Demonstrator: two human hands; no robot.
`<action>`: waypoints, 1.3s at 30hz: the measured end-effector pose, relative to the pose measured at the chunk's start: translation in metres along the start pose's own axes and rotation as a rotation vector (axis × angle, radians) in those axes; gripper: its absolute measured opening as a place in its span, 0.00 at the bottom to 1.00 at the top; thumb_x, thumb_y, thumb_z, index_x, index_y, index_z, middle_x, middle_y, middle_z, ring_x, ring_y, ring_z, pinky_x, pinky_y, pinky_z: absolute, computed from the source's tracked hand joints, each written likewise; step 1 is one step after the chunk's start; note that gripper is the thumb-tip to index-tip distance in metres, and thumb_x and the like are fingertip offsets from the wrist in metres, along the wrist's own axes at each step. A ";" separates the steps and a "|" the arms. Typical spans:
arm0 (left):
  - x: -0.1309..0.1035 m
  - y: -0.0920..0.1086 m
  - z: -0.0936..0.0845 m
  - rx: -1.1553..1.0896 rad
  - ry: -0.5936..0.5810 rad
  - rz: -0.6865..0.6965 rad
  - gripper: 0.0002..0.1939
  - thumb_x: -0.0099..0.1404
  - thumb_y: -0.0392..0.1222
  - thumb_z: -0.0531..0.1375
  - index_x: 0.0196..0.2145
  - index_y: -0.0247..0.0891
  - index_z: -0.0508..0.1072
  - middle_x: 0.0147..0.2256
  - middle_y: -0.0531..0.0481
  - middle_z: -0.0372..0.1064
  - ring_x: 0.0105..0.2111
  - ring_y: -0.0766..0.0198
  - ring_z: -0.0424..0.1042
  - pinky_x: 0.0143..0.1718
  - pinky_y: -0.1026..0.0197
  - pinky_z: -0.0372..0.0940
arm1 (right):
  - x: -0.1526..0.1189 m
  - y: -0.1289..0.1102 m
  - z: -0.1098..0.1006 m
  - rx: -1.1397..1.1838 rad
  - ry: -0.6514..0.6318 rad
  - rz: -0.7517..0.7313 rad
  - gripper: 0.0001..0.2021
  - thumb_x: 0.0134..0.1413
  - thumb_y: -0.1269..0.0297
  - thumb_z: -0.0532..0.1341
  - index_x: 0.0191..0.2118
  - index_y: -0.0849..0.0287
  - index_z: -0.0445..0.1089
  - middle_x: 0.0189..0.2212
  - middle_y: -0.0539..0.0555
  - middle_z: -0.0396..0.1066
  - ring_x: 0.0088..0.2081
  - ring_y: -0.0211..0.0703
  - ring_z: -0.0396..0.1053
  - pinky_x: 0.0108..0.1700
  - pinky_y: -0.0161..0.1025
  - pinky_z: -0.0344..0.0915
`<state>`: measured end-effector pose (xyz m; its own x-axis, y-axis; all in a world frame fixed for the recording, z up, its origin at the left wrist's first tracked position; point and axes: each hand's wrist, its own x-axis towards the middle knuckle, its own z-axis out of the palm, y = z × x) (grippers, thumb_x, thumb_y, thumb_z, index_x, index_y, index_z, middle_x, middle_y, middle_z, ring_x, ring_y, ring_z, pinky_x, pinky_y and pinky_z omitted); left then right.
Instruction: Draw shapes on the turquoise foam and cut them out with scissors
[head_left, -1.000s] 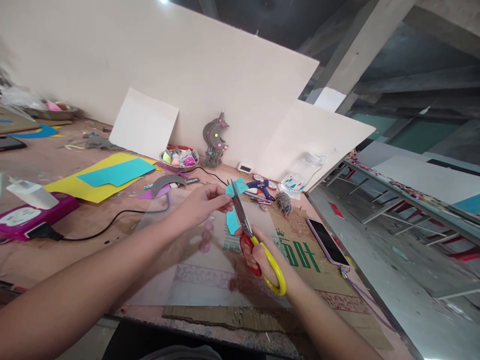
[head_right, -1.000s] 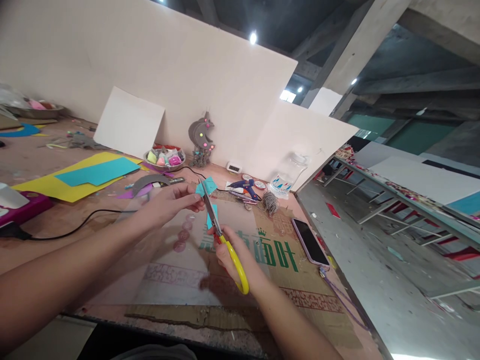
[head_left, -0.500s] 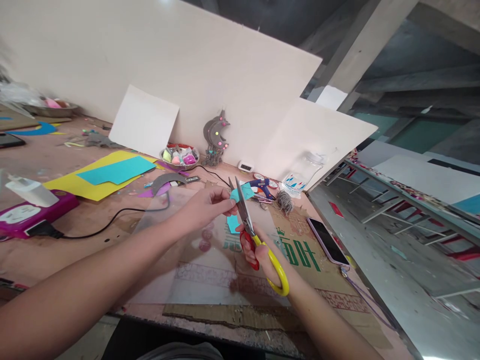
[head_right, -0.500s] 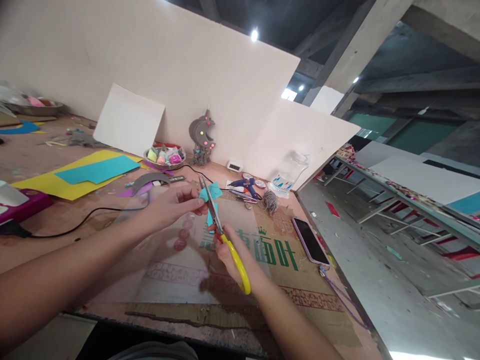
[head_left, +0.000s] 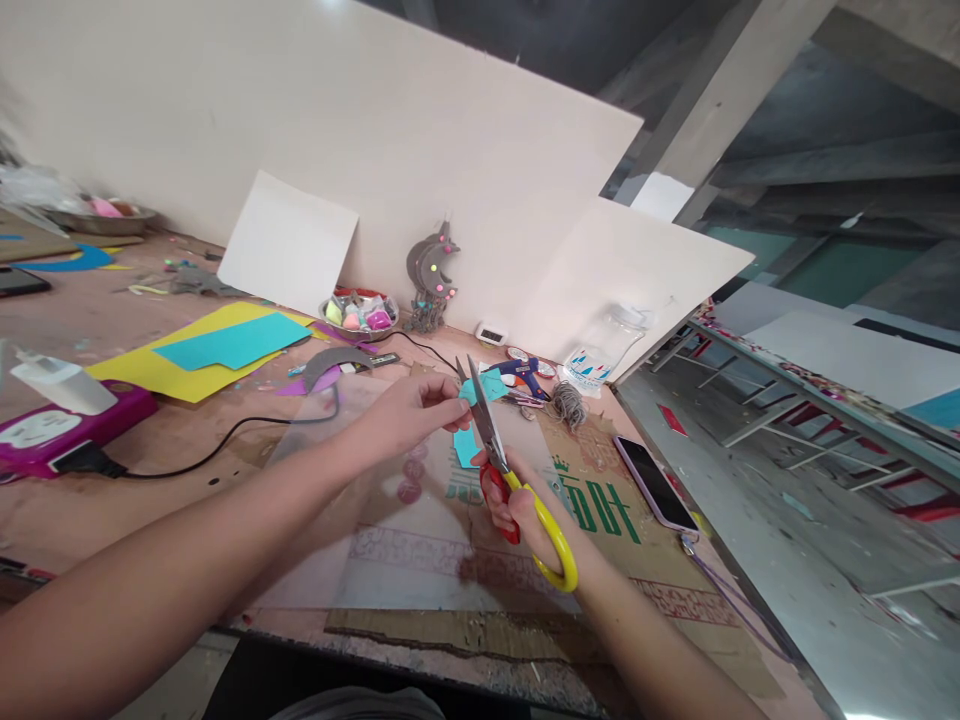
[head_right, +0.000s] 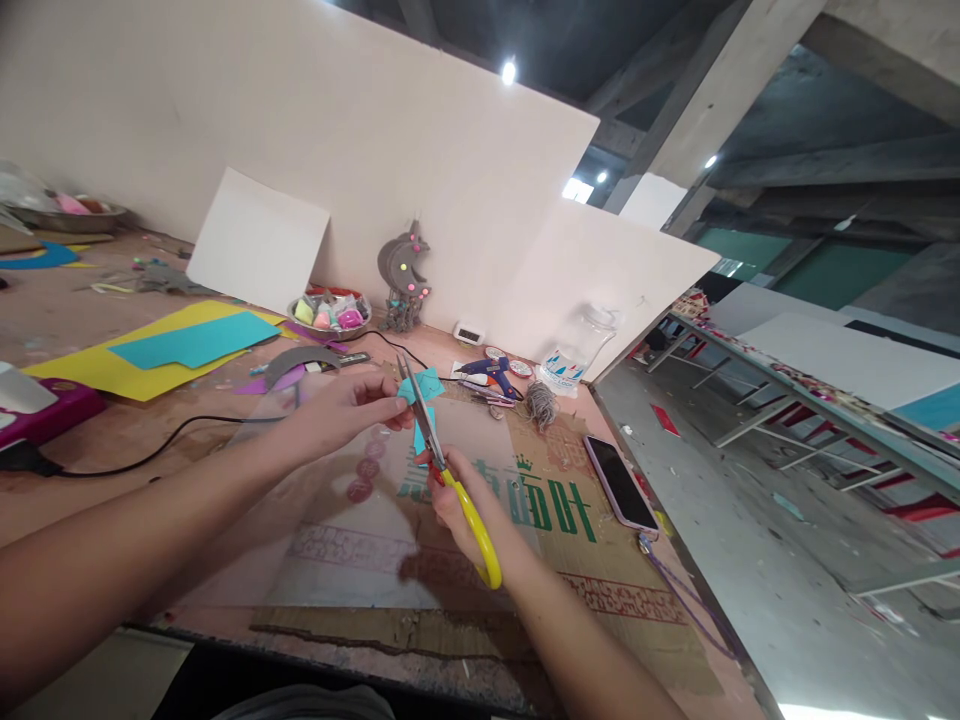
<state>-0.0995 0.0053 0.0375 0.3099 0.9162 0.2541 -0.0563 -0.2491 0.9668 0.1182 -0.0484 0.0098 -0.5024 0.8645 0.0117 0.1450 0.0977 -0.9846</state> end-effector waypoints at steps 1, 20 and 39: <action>0.000 0.000 0.000 0.009 -0.001 0.002 0.11 0.61 0.45 0.61 0.25 0.37 0.70 0.26 0.51 0.73 0.29 0.65 0.71 0.34 0.62 0.64 | 0.000 0.000 0.000 -0.008 -0.007 -0.020 0.34 0.48 0.29 0.55 0.49 0.55 0.61 0.29 0.46 0.53 0.24 0.34 0.44 0.23 0.34 0.47; 0.001 -0.002 -0.003 0.037 0.028 0.003 0.12 0.61 0.47 0.61 0.26 0.37 0.69 0.28 0.49 0.74 0.31 0.63 0.73 0.36 0.59 0.67 | 0.001 -0.001 -0.002 0.065 -0.046 0.001 0.32 0.49 0.32 0.58 0.47 0.55 0.62 0.26 0.44 0.50 0.21 0.32 0.41 0.21 0.33 0.42; 0.001 0.006 -0.004 0.023 0.071 -0.031 0.13 0.58 0.49 0.63 0.27 0.37 0.70 0.28 0.49 0.75 0.32 0.62 0.74 0.39 0.57 0.68 | 0.001 0.001 -0.005 0.062 -0.065 0.040 0.33 0.49 0.32 0.58 0.48 0.57 0.62 0.25 0.43 0.50 0.21 0.31 0.41 0.21 0.33 0.41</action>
<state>-0.1037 0.0056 0.0434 0.2434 0.9432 0.2261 -0.0259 -0.2267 0.9736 0.1221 -0.0450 0.0101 -0.5522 0.8329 -0.0375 0.1145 0.0313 -0.9929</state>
